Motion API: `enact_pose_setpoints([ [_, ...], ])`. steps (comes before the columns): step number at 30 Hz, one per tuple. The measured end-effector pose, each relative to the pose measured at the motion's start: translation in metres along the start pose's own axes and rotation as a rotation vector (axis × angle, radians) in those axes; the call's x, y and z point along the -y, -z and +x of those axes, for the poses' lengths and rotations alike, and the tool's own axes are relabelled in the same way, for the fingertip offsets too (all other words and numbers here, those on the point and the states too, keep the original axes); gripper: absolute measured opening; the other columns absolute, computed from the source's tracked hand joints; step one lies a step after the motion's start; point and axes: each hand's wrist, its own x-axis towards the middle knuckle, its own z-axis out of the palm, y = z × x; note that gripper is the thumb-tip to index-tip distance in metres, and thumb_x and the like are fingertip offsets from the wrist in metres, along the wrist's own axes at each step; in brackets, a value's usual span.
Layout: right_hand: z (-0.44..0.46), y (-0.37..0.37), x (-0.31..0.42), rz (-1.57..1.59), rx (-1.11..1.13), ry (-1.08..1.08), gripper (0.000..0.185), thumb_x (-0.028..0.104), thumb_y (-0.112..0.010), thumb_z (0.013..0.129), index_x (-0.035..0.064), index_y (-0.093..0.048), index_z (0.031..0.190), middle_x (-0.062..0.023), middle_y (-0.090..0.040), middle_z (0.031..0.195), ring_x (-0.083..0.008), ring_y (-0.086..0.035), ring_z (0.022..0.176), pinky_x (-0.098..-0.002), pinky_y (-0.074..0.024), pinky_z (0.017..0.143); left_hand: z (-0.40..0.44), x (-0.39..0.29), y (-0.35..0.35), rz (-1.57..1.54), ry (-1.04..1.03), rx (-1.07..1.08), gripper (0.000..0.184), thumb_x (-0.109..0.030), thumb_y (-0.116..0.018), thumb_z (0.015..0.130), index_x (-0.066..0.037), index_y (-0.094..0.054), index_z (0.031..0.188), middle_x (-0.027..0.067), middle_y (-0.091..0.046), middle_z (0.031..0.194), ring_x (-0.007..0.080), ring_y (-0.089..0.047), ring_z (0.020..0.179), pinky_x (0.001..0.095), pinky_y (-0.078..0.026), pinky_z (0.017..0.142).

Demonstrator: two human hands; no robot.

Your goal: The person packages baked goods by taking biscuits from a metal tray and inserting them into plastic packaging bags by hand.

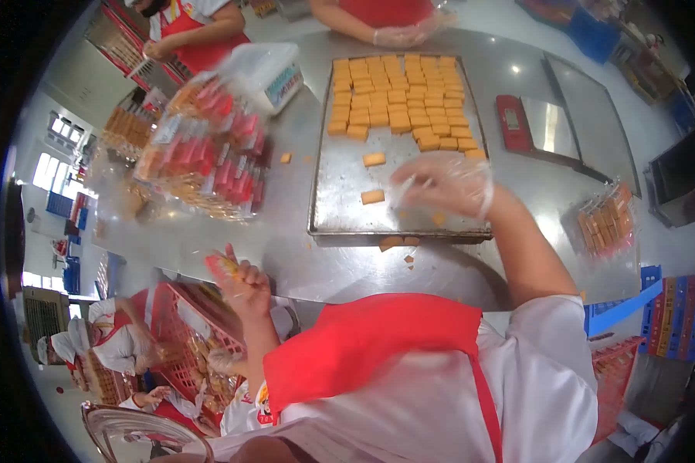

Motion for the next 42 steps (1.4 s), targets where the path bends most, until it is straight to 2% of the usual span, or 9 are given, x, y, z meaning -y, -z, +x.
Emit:
enact_pose_setpoints([
  [3,0.002,0.004,-0.042,-0.201,-0.365,-0.247,0.017,0.017,-0.057,0.076,0.0054,-0.059,0.089,-0.0097,-0.06,0.088,-0.0215,-0.058,0.075,-0.0311,-0.0461,0.068,0.006,-0.012,0.025,-0.186,0.035,-0.064,0.043,-0.027,-0.047,0.085,-0.007,-0.04,0.122,0.0005,-0.043,0.064,0.0109,-0.04,0.053,0.0244,-0.035,0.054],
  [6,0.006,0.01,-0.077,-0.356,-0.484,-0.19,0.016,0.016,-0.055,0.078,0.0049,-0.058,0.089,-0.0118,-0.058,0.085,-0.0264,-0.057,0.074,-0.0335,-0.0455,0.065,0.013,-0.011,0.035,-0.233,0.021,-0.072,0.039,-0.023,-0.043,0.086,-0.006,-0.041,0.121,0.0003,-0.044,0.063,0.0099,-0.04,0.053,0.0226,-0.033,0.051],
  [12,0.042,-0.003,-0.098,-0.635,-0.38,-0.028,0.008,0.007,-0.059,0.072,0.0041,-0.055,0.079,-0.0118,-0.056,0.079,-0.0283,-0.054,0.074,-0.0342,-0.0449,0.065,0.021,-0.005,0.023,-0.14,-0.016,-0.129,0.033,-0.013,-0.04,0.084,-0.003,-0.045,0.115,-0.0016,-0.043,0.062,0.0074,-0.039,0.051,0.0208,-0.031,0.051],
  [19,0.044,-0.023,-0.082,-0.561,-0.263,0.144,0.015,0.006,-0.061,0.07,0.0066,-0.052,0.083,-0.0102,-0.054,0.083,-0.0297,-0.054,0.075,-0.0354,-0.045,0.066,0.029,-0.001,0.023,-0.165,-0.006,-0.08,0.032,-0.016,-0.04,0.085,-0.004,-0.046,0.114,-0.0019,-0.044,0.062,0.0072,-0.038,0.051,0.0209,-0.03,0.051],
  [23,0.039,-0.027,-0.074,-0.453,-0.133,-0.138,0.011,0.012,-0.054,0.077,0.007,-0.047,0.085,-0.0128,-0.052,0.081,-0.0324,-0.052,0.075,-0.037,-0.0426,0.064,0.029,-0.002,0.022,-0.171,-0.002,-0.098,0.032,-0.016,-0.039,0.085,-0.004,-0.045,0.115,-0.0018,-0.044,0.063,0.0075,-0.038,0.052,0.0211,-0.031,0.051],
  [32,0.044,-0.011,-0.063,-0.489,-0.027,-0.257,0.006,0.012,-0.049,0.078,0.0097,-0.051,0.084,-0.0123,-0.056,0.081,-0.0309,-0.054,0.077,-0.0368,-0.0433,0.064,0.031,-0.005,0.026,-0.216,0.057,-0.158,0.035,-0.021,-0.04,0.086,-0.007,-0.046,0.117,-0.0003,-0.041,0.063,0.0092,-0.036,0.053,0.023,-0.03,0.052],
  [35,0.067,0.006,-0.077,-0.54,-0.205,-0.191,0.01,0.013,-0.048,0.077,0.0096,-0.053,0.085,-0.0126,-0.057,0.082,-0.0289,-0.056,0.079,-0.0358,-0.0444,0.065,0.031,-0.005,0.026,-0.185,0.061,-0.201,0.035,-0.023,-0.04,0.086,-0.007,-0.046,0.117,-0.0003,-0.041,0.063,0.0093,-0.036,0.052,0.0229,-0.03,0.052],
  [39,0.082,0.006,-0.083,-0.713,-0.107,-0.17,0.009,0.013,-0.047,0.076,0.0072,-0.054,0.079,-0.0139,-0.057,0.075,-0.0296,-0.057,0.074,-0.037,-0.0451,0.062,0.027,-0.006,0.025,-0.14,0.059,-0.227,0.036,-0.022,-0.038,0.087,-0.006,-0.045,0.117,-0.0008,-0.038,0.062,0.0093,-0.035,0.052,0.022,-0.03,0.049],
  [42,0.071,-0.006,-0.074,-0.483,-0.24,-0.107,0.005,0.01,-0.049,0.075,0.0074,-0.053,0.077,-0.0134,-0.057,0.075,-0.0303,-0.056,0.075,-0.0373,-0.0451,0.063,0.028,-0.005,0.017,-0.2,0.029,-0.282,0.038,-0.025,-0.036,0.088,-0.004,-0.045,0.118,-0.0005,-0.038,0.061,0.0098,-0.034,0.051,0.0219,-0.03,0.047],
])
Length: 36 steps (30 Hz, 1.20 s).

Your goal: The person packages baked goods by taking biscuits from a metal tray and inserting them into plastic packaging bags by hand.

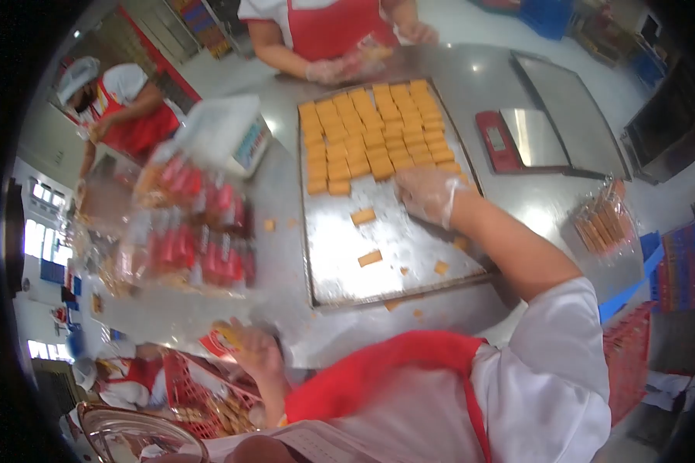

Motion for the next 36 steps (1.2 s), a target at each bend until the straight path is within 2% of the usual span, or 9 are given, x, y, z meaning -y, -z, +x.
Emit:
enact_pose_setpoints([
  [7,-0.016,-0.002,0.003,0.181,0.099,-0.013,0.012,0.015,-0.047,0.079,0.006,-0.051,0.086,-0.0154,-0.056,0.083,-0.0322,-0.055,0.082,-0.0372,-0.0437,0.07,0.0,-0.003,0.008,-0.013,0.049,0.057,0.034,-0.026,-0.039,0.087,-0.008,-0.049,0.115,0.0029,-0.044,0.063,0.0116,-0.037,0.053,0.0227,-0.032,0.05],
  [13,-0.015,0.003,0.012,-0.018,0.15,-0.108,0.019,0.02,-0.045,0.08,0.0058,-0.05,0.091,-0.0177,-0.058,0.085,-0.0334,-0.055,0.084,-0.0389,-0.0437,0.071,0.004,-0.006,0.016,0.114,0.018,0.171,0.046,-0.042,-0.037,0.088,-0.008,-0.045,0.119,0.0015,-0.042,0.063,0.0114,-0.038,0.056,0.023,-0.034,0.05],
  [15,-0.01,0.005,0.02,0.051,0.122,-0.188,0.025,0.014,-0.051,0.074,0.0084,-0.047,0.098,-0.0164,-0.057,0.088,-0.0306,-0.056,0.084,-0.0373,-0.0443,0.071,0.004,-0.004,0.01,0.114,0.012,0.146,0.047,-0.043,-0.038,0.087,-0.008,-0.045,0.118,0.0023,-0.043,0.064,0.0127,-0.039,0.056,0.0238,-0.034,0.051],
  [20,0.001,-0.004,0.038,0.39,-0.065,0.058,0.025,0.011,-0.055,0.072,0.0085,-0.046,0.096,-0.0139,-0.057,0.085,-0.0278,-0.057,0.08,-0.0335,-0.0451,0.069,-0.003,0.0,0.011,0.059,-0.014,0.12,0.046,-0.041,-0.041,0.086,-0.007,-0.044,0.118,0.0031,-0.045,0.069,0.0126,-0.039,0.06,0.0251,-0.033,0.056],
  [21,0.006,-0.006,0.045,0.35,0.046,-0.017,0.025,0.01,-0.057,0.072,0.0102,-0.046,0.095,-0.0118,-0.057,0.087,-0.0275,-0.056,0.082,-0.0322,-0.0449,0.069,-0.002,-0.001,0.013,0.053,-0.012,0.128,0.047,-0.042,-0.042,0.085,-0.008,-0.043,0.119,0.0034,-0.045,0.071,0.0126,-0.038,0.06,0.0253,-0.033,0.056],
  [24,0.019,-0.038,0.036,0.216,0.038,0.209,0.023,0.009,-0.056,0.073,0.0114,-0.047,0.094,-0.0103,-0.057,0.088,-0.0279,-0.056,0.082,-0.0327,-0.0449,0.069,-0.001,0.0,0.013,0.046,-0.02,0.102,0.05,-0.045,-0.046,0.082,-0.011,-0.043,0.119,0.0033,-0.044,0.071,0.0127,-0.038,0.06,0.0257,-0.032,0.055],
  [28,0.016,-0.032,0.041,0.075,0.125,0.198,0.018,0.019,-0.044,0.081,0.008,-0.046,0.095,-0.0159,-0.056,0.087,-0.0316,-0.054,0.083,-0.0385,-0.0424,0.072,-0.002,0.0,0.014,0.07,-0.057,0.048,0.054,-0.05,-0.047,0.08,-0.013,-0.044,0.119,0.0026,-0.043,0.071,0.0133,-0.038,0.06,0.0258,-0.032,0.054],
  [32,0.002,-0.02,0.053,0.238,0.085,0.001,0.022,0.021,-0.053,0.076,0.011,-0.049,0.095,-0.0142,-0.057,0.086,-0.0318,-0.055,0.081,-0.0371,-0.0442,0.071,-0.002,-0.001,0.015,0.059,-0.066,0.019,0.057,-0.054,-0.046,0.078,-0.014,-0.044,0.119,0.002,-0.042,0.071,0.0138,-0.038,0.06,0.0258,-0.033,0.054],
  [36,-0.027,-0.026,0.067,0.38,0.244,0.147,0.018,0.024,-0.049,0.078,0.0108,-0.051,0.089,-0.0129,-0.057,0.084,-0.0308,-0.056,0.081,-0.035,-0.0436,0.072,-0.005,0.001,0.011,0.086,-0.066,0.044,0.058,-0.055,-0.045,0.078,-0.014,-0.044,0.119,0.0022,-0.043,0.072,0.0133,-0.037,0.059,0.0254,-0.033,0.053],
])
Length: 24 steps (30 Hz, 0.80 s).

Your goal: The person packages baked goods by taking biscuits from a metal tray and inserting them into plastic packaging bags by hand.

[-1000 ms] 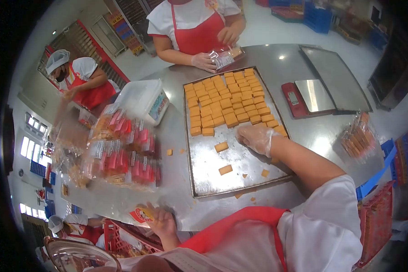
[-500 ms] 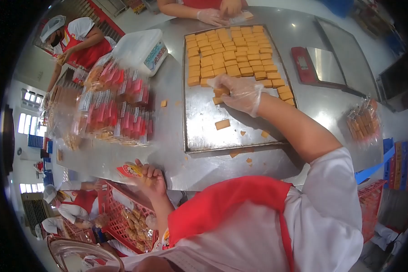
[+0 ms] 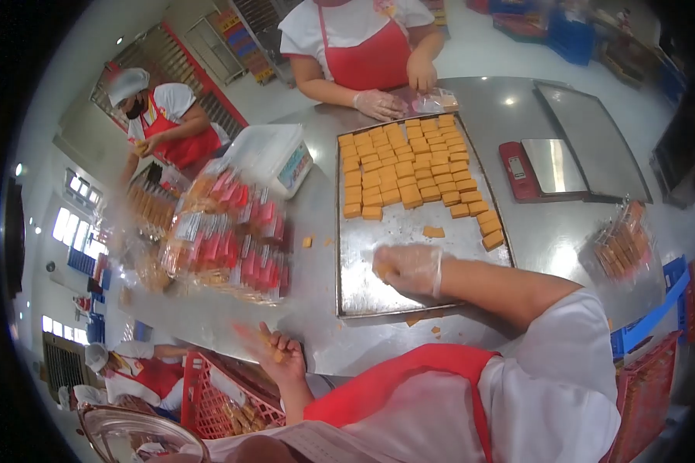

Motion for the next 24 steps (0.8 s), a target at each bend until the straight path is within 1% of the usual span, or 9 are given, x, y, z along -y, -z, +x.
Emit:
enact_pose_setpoints([
  [3,-0.003,-0.006,-0.002,-0.028,0.128,0.055,0.015,0.022,-0.048,0.078,0.0096,-0.051,0.086,-0.0127,-0.056,0.082,-0.0313,-0.055,0.08,-0.0362,-0.0426,0.072,0.0,-0.002,0.001,0.034,0.008,0.013,0.057,-0.055,-0.044,0.079,-0.014,-0.044,0.118,0.0023,-0.045,0.072,0.0129,-0.039,0.06,0.0255,-0.033,0.054],
  [5,-0.007,-0.006,-0.004,0.018,0.026,0.14,0.013,0.02,-0.047,0.078,0.0089,-0.05,0.085,-0.0136,-0.055,0.081,-0.032,-0.055,0.079,-0.037,-0.042,0.071,0.001,0.0,-0.002,0.054,0.002,0.009,0.057,-0.055,-0.044,0.079,-0.014,-0.043,0.119,0.0024,-0.046,0.072,0.0127,-0.04,0.06,0.0258,-0.034,0.055],
  [6,-0.009,-0.006,-0.005,0.044,-0.021,0.181,0.012,0.019,-0.047,0.079,0.0086,-0.05,0.084,-0.014,-0.055,0.081,-0.0323,-0.055,0.079,-0.0375,-0.0417,0.07,-0.001,0.0,-0.004,0.062,-0.007,-0.007,0.053,-0.053,-0.042,0.081,-0.013,-0.046,0.115,0.0024,-0.047,0.071,0.0131,-0.042,0.059,0.0263,-0.035,0.054],
  [8,-0.007,-0.002,-0.007,-0.041,0.055,0.157,0.011,0.017,-0.048,0.077,0.0084,-0.05,0.085,-0.0146,-0.055,0.082,-0.0324,-0.055,0.08,-0.0374,-0.0418,0.07,-0.002,0.004,-0.01,0.076,-0.028,-0.038,0.047,-0.049,-0.039,0.084,-0.011,-0.052,0.108,0.0025,-0.051,0.069,0.0138,-0.046,0.057,0.0271,-0.038,0.053],
  [12,-0.009,0.008,-0.003,-0.149,0.102,0.017,0.015,0.017,-0.05,0.075,0.0088,-0.05,0.087,-0.016,-0.056,0.084,-0.0322,-0.056,0.078,-0.0373,-0.043,0.069,-0.004,0.003,-0.008,0.073,-0.024,0.007,0.049,-0.05,-0.041,0.083,-0.012,-0.047,0.113,0.0022,-0.049,0.072,0.0128,-0.042,0.058,0.0262,-0.036,0.055],
  [15,-0.015,0.009,-0.004,-0.028,-0.063,-0.066,0.022,0.022,-0.049,0.077,0.0104,-0.046,0.095,-0.0146,-0.056,0.076,-0.0329,-0.055,0.078,-0.0384,-0.0432,0.068,-0.002,0.001,0.001,0.063,-0.02,0.044,0.056,-0.052,-0.045,0.081,-0.014,-0.04,0.122,0.003,-0.046,0.075,0.0129,-0.04,0.062,0.0262,-0.035,0.058],
  [18,-0.017,0.025,-0.004,0.019,-0.409,0.125,0.026,0.017,-0.056,0.073,0.0102,-0.044,0.095,-0.0131,-0.056,0.079,-0.0296,-0.057,0.075,-0.0346,-0.0449,0.069,-0.005,0.005,-0.004,0.105,-0.054,0.046,0.058,-0.049,-0.048,0.08,-0.015,-0.036,0.125,0.0028,-0.047,0.077,0.013,-0.041,0.064,0.0266,-0.036,0.06],
  [21,-0.021,0.031,-0.011,0.232,-0.777,0.386,0.03,0.009,-0.059,0.07,0.0101,-0.043,0.095,-0.0116,-0.055,0.083,-0.0261,-0.058,0.073,-0.0329,-0.0461,0.068,-0.005,0.006,-0.001,0.113,-0.048,0.088,0.061,-0.047,-0.052,0.079,-0.015,-0.033,0.127,0.0028,-0.047,0.08,0.0133,-0.042,0.067,0.0271,-0.037,0.062],
  [24,-0.019,0.037,-0.012,0.169,-0.952,0.472,0.045,0.002,-0.066,0.064,0.0091,-0.036,0.097,-0.0097,-0.05,0.074,-0.0216,-0.056,0.066,-0.0287,-0.0462,0.061,-0.003,0.004,0.004,0.099,-0.029,0.131,0.061,-0.046,-0.053,0.079,-0.015,-0.032,0.128,0.003,-0.046,0.082,0.0137,-0.043,0.068,0.0277,-0.038,0.062],
])
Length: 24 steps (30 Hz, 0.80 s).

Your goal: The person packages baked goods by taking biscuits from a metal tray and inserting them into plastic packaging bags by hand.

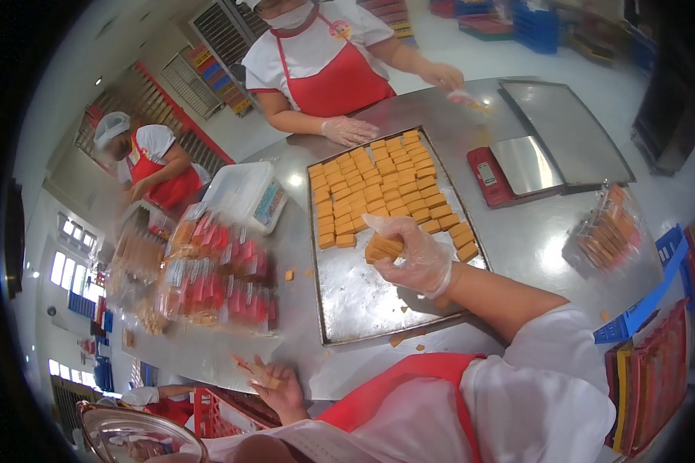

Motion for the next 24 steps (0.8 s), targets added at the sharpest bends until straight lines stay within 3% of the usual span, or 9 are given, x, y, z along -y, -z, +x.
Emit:
enact_pose_setpoints([
  [3,-0.017,-0.008,-0.017,0.166,0.195,-0.349,0.04,0.007,-0.063,0.067,0.0094,-0.038,0.098,-0.0116,-0.053,0.079,-0.0219,-0.057,0.069,-0.03,-0.0465,0.063,-0.001,0.0,-0.003,0.004,0.005,-0.005,0.061,-0.045,-0.051,0.08,-0.016,-0.03,0.128,0.0034,-0.046,0.082,0.0145,-0.044,0.069,0.0287,-0.039,0.063],
  [6,-0.015,-0.003,-0.009,-0.041,0.551,-0.752,0.031,0.011,-0.055,0.072,0.0141,-0.041,0.1,-0.0121,-0.058,0.083,-0.0238,-0.058,0.076,-0.0323,-0.0459,0.07,-0.001,0.0,-0.003,-0.013,0.013,0.003,0.061,-0.046,-0.05,0.08,-0.016,-0.03,0.129,0.004,-0.047,0.083,0.0149,-0.044,0.069,0.0293,-0.039,0.064],
  [10,-0.031,-0.014,-0.029,0.013,0.614,-0.718,0.034,0.016,-0.054,0.072,0.0156,-0.042,0.104,-0.0126,-0.059,0.082,-0.0251,-0.058,0.076,-0.0323,-0.0451,0.071,0.0,-0.002,0.0,-0.026,0.037,0.03,0.059,-0.043,-0.05,0.081,-0.014,-0.031,0.128,0.0041,-0.046,0.083,0.0146,-0.043,0.07,0.0294,-0.039,0.065],
  [13,-0.029,-0.011,-0.035,0.187,0.636,-0.812,0.034,0.016,-0.054,0.071,0.0148,-0.043,0.103,-0.0125,-0.059,0.083,-0.0252,-0.058,0.077,-0.0317,-0.0446,0.071,0.0,-0.001,-0.004,-0.017,0.046,0.04,0.056,-0.039,-0.05,0.082,-0.012,-0.032,0.128,0.0033,-0.045,0.083,0.0144,-0.041,0.071,0.0293,-0.038,0.067],
  [16,-0.024,-0.009,-0.033,0.072,0.719,-0.828,0.04,0.018,-0.06,0.072,0.0113,-0.039,0.105,-0.0093,-0.056,0.082,-0.0162,-0.053,0.076,-0.0279,-0.0425,0.069,0.001,-0.001,-0.003,-0.006,0.051,0.064,0.056,-0.039,-0.049,0.083,-0.012,-0.033,0.128,0.0033,-0.045,0.084,0.0145,-0.041,0.072,0.03,-0.038,0.068],
  [24,-0.026,-0.009,-0.034,0.196,0.677,-0.832,0.038,0.013,-0.059,0.073,0.0105,-0.038,0.105,-0.0082,-0.054,0.085,-0.0151,-0.051,0.075,-0.0264,-0.0423,0.068,0.001,-0.001,-0.002,0.01,0.034,0.057,0.054,-0.039,-0.049,0.083,-0.012,-0.033,0.127,0.0022,-0.045,0.082,0.0133,-0.042,0.071,0.0284,-0.038,0.067],
])
